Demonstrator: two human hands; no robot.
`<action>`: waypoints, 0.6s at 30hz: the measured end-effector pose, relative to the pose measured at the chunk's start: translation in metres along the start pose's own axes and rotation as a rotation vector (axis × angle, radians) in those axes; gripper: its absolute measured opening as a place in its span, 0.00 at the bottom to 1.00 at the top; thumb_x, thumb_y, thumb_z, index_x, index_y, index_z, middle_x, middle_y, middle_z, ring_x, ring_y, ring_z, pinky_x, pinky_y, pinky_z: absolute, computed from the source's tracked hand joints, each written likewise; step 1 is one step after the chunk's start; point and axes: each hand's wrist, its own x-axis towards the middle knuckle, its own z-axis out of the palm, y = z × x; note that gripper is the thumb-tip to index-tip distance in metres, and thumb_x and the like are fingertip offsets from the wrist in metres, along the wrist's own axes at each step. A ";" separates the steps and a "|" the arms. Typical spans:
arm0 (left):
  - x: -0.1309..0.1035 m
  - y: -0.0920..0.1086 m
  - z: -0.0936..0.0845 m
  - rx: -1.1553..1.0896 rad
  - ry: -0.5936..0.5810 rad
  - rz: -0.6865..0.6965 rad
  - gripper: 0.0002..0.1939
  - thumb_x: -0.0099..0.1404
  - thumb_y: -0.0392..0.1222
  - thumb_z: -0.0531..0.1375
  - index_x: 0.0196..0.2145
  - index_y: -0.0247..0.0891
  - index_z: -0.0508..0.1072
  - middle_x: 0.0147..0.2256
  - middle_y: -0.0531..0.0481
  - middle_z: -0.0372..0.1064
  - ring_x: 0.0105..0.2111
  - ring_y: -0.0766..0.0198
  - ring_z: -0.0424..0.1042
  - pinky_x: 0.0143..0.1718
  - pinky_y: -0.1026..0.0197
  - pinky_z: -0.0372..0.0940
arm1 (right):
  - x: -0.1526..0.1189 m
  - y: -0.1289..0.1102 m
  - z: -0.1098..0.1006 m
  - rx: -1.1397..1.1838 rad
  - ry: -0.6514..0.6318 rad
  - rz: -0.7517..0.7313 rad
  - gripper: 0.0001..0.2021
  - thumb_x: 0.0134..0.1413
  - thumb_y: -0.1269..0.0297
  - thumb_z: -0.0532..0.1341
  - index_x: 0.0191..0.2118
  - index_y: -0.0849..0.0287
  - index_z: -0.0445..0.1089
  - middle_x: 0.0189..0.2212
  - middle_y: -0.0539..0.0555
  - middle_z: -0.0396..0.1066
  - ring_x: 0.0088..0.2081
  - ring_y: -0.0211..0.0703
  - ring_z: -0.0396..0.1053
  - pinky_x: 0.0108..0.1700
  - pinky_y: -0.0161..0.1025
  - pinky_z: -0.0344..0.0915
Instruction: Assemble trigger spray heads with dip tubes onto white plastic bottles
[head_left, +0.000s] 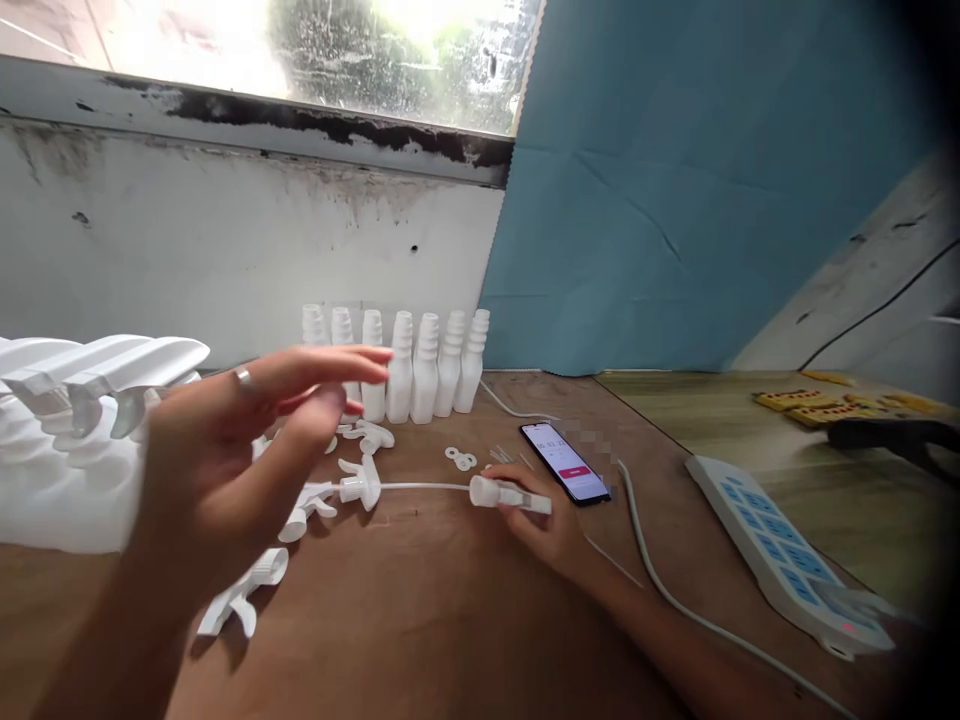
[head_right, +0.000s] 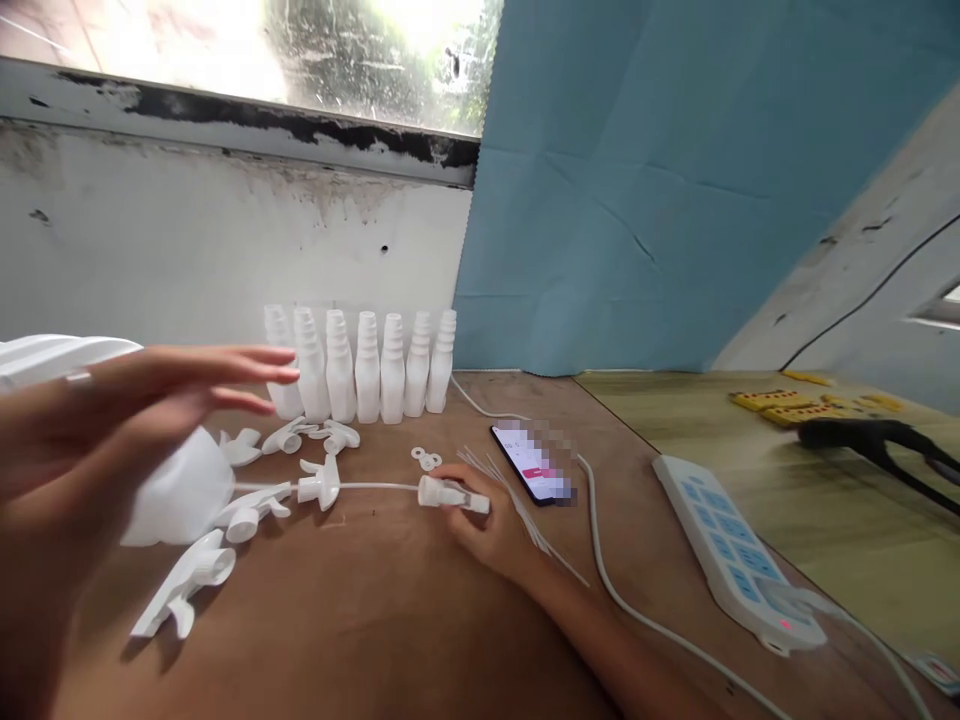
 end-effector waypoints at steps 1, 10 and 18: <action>0.006 -0.015 0.009 -0.037 -0.025 -0.002 0.09 0.64 0.40 0.59 0.39 0.42 0.78 0.41 0.50 0.72 0.43 0.55 0.73 0.41 0.52 0.75 | 0.001 0.004 -0.003 0.048 0.071 0.059 0.11 0.60 0.66 0.59 0.48 0.55 0.70 0.42 0.56 0.70 0.42 0.52 0.70 0.42 0.44 0.67; 0.044 -0.196 0.055 0.391 0.303 -0.560 0.37 0.49 0.22 0.61 0.58 0.20 0.59 0.58 0.28 0.52 0.60 0.45 0.53 0.63 0.49 0.51 | 0.011 0.039 -0.016 0.368 0.365 0.277 0.18 0.63 0.49 0.61 0.43 0.61 0.67 0.27 0.53 0.69 0.26 0.43 0.67 0.29 0.38 0.66; 0.037 -0.218 0.045 0.498 0.126 -0.724 0.34 0.56 0.30 0.65 0.59 0.28 0.60 0.47 0.37 0.67 0.51 0.47 0.66 0.53 0.45 0.62 | 0.017 0.037 -0.030 0.514 0.484 0.289 0.18 0.57 0.49 0.67 0.41 0.61 0.73 0.30 0.54 0.69 0.26 0.41 0.68 0.30 0.38 0.70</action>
